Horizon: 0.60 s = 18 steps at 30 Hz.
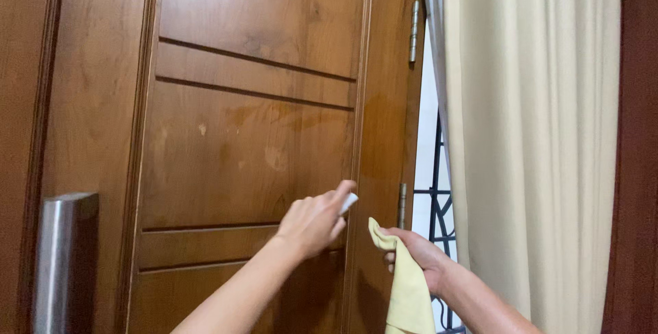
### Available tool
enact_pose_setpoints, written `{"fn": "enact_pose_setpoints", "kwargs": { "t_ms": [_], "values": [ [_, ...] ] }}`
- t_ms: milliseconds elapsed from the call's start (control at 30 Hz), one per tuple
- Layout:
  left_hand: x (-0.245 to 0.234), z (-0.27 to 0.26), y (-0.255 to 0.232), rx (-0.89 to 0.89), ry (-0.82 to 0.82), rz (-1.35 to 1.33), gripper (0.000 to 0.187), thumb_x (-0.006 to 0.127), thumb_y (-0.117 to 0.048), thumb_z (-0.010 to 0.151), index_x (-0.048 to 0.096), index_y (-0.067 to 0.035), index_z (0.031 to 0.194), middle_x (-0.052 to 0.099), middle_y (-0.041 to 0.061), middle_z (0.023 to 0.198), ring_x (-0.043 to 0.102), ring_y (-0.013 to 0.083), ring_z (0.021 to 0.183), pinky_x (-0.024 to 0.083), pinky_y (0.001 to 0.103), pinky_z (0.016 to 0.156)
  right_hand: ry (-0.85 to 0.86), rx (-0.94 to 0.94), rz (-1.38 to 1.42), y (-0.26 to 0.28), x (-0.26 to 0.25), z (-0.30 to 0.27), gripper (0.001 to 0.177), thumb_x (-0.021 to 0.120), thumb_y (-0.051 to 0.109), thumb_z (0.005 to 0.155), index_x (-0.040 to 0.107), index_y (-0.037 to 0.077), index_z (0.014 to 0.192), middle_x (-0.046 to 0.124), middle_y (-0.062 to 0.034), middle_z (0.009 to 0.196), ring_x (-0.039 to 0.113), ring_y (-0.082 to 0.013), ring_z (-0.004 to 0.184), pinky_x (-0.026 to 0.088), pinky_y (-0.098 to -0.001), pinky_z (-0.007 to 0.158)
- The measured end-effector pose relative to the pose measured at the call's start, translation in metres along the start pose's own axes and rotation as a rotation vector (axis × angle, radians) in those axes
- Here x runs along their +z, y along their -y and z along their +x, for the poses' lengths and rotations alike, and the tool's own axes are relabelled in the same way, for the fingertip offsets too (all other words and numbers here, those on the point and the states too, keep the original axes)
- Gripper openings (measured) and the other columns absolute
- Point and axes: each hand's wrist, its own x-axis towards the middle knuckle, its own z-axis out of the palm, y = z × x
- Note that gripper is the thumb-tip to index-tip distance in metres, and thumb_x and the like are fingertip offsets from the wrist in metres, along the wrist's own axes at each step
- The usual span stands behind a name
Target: The person cleans a wooden door by spraying a liquid from a bottle onto the surface and wiping the wood with a yellow cloth.
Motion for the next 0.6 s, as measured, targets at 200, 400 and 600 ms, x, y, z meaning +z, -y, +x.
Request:
{"fn": "enact_pose_setpoints", "kwargs": {
  "t_ms": [200, 400, 600],
  "values": [
    [-0.026, 0.012, 0.052, -0.262, -0.071, 0.267, 0.040, 0.065, -0.035, 0.091, 0.047, -0.010, 0.116, 0.074, 0.016, 0.080, 0.072, 0.0387, 0.072, 0.057, 0.053, 0.063, -0.323, -0.184, -0.147, 0.019, -0.023, 0.034, 0.026, 0.069, 0.028, 0.088, 0.075, 0.018, 0.111, 0.068, -0.0044, 0.078, 0.060, -0.0165, 0.062, 0.052, -0.0362, 0.056],
    [-0.054, 0.029, 0.098, -0.429, -0.132, 0.534, 0.039, 0.057, -0.043, 0.094, 0.048, -0.011, 0.113, 0.073, 0.013, 0.072, 0.073, 0.0343, 0.066, 0.058, 0.047, 0.057, -0.680, -0.758, -0.597, 0.073, -0.028, 0.074, 0.032, 0.074, 0.033, 0.090, 0.073, 0.018, 0.119, 0.075, -0.0107, 0.093, 0.068, -0.0193, 0.077, 0.056, -0.0369, 0.068],
    [-0.032, 0.024, 0.114, -0.366, -0.280, 0.566, 0.030, 0.060, -0.038, 0.092, 0.051, -0.012, 0.106, 0.074, 0.008, 0.078, 0.074, 0.0331, 0.067, 0.059, 0.046, 0.059, -0.812, -0.809, -0.565, 0.048, 0.025, 0.123, 0.017, 0.055, 0.018, 0.103, 0.070, 0.013, 0.104, 0.065, -0.0038, 0.096, 0.061, -0.0202, 0.067, 0.055, -0.0377, 0.061]
  ]
}}
